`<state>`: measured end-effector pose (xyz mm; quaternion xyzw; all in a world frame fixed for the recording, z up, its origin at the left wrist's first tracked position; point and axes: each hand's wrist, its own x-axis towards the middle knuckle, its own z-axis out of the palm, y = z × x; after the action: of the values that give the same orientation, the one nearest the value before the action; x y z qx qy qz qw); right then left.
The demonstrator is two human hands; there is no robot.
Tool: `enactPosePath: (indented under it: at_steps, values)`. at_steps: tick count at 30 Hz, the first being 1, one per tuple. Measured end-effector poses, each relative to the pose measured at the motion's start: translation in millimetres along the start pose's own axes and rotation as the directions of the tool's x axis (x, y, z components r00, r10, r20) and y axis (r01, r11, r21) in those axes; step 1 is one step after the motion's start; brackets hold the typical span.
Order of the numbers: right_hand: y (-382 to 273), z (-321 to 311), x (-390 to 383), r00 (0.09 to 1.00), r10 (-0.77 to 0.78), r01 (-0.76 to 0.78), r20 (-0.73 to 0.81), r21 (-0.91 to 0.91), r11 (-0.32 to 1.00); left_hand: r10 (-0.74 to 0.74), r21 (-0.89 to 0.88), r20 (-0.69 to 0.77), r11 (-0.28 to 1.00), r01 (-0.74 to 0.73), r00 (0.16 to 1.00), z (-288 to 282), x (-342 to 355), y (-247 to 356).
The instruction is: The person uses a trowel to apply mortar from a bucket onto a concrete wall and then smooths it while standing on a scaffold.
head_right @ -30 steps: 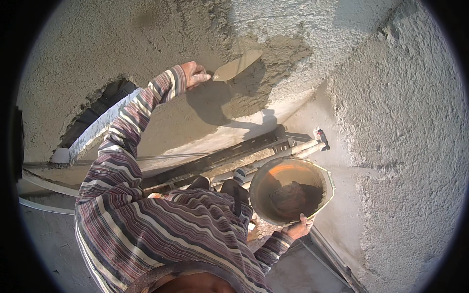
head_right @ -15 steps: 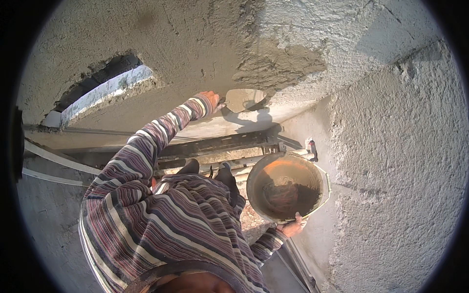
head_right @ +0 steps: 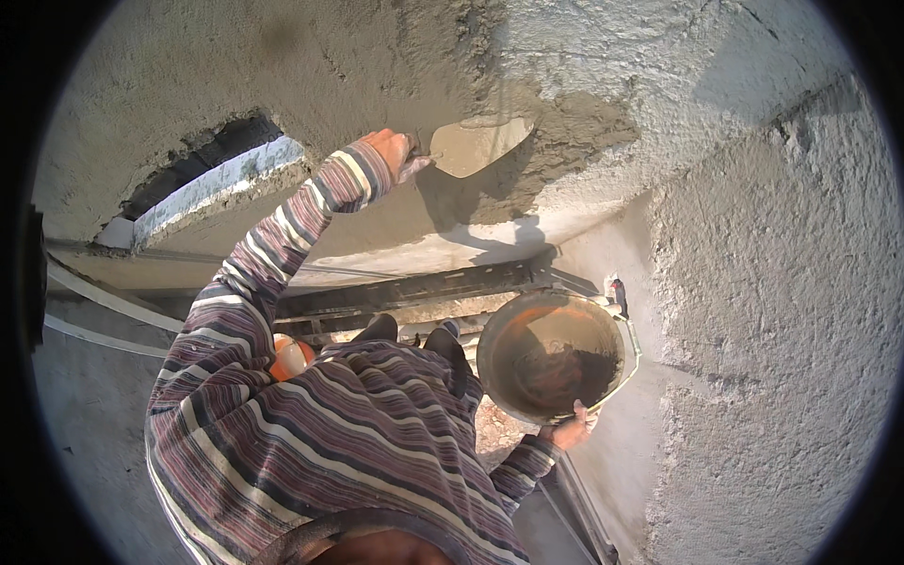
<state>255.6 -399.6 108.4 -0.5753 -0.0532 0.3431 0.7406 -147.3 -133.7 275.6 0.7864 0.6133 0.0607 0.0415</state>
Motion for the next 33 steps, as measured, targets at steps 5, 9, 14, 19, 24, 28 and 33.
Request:
enactPosePath:
  at_steps: [5, 9, 14, 19, 24, 28, 33]
  values:
    - [4.4, 9.8, -16.0, 1.0, 0.001, -0.001, -0.014, 0.013, 1.0, 0.003, -0.062, -0.153, 0.998, -0.013, 0.988, -70.7, -8.8, 7.8]
    - [-0.2, 3.6, -21.6, 1.0, -0.016, 0.016, -0.027, -0.007, 1.0, 0.179, -0.053, -0.277, 0.978, -0.202, 0.944, -84.6, -18.6, 12.8]
    - [-11.4, 2.5, -31.3, 0.995, -0.028, 0.022, -0.101, -0.053, 0.998, 0.345, -0.272, -0.069, 0.897, -0.35, 0.936, -38.5, -45.6, 63.1]
    - [0.2, -3.7, -21.2, 0.998, -0.045, 0.042, -0.05, -0.057, 0.997, 0.488, -0.73, 0.57, 0.671, 0.134, 0.661, 25.6, -30.5, 92.3]
    - [-11.5, -18.2, -25.6, 0.996, -0.063, 0.061, -0.055, -0.037, 0.997, 0.246, -0.602, -0.049, 0.766, -0.225, 0.968, 48.5, 65.1, 25.3]
    - [-2.0, -39.5, -12.9, 0.995, -0.026, 0.026, -0.093, 0.001, 1.0, 0.354, -0.367, 0.148, 0.887, -0.281, 0.923, 26.5, 63.3, 45.4]
    - [4.3, -20.6, -5.9, 0.991, 0.011, -0.029, -0.137, -0.126, 0.992, 0.092, -0.145, 0.208, 0.987, -0.062, 0.974, 161.7, 37.2, 31.1]
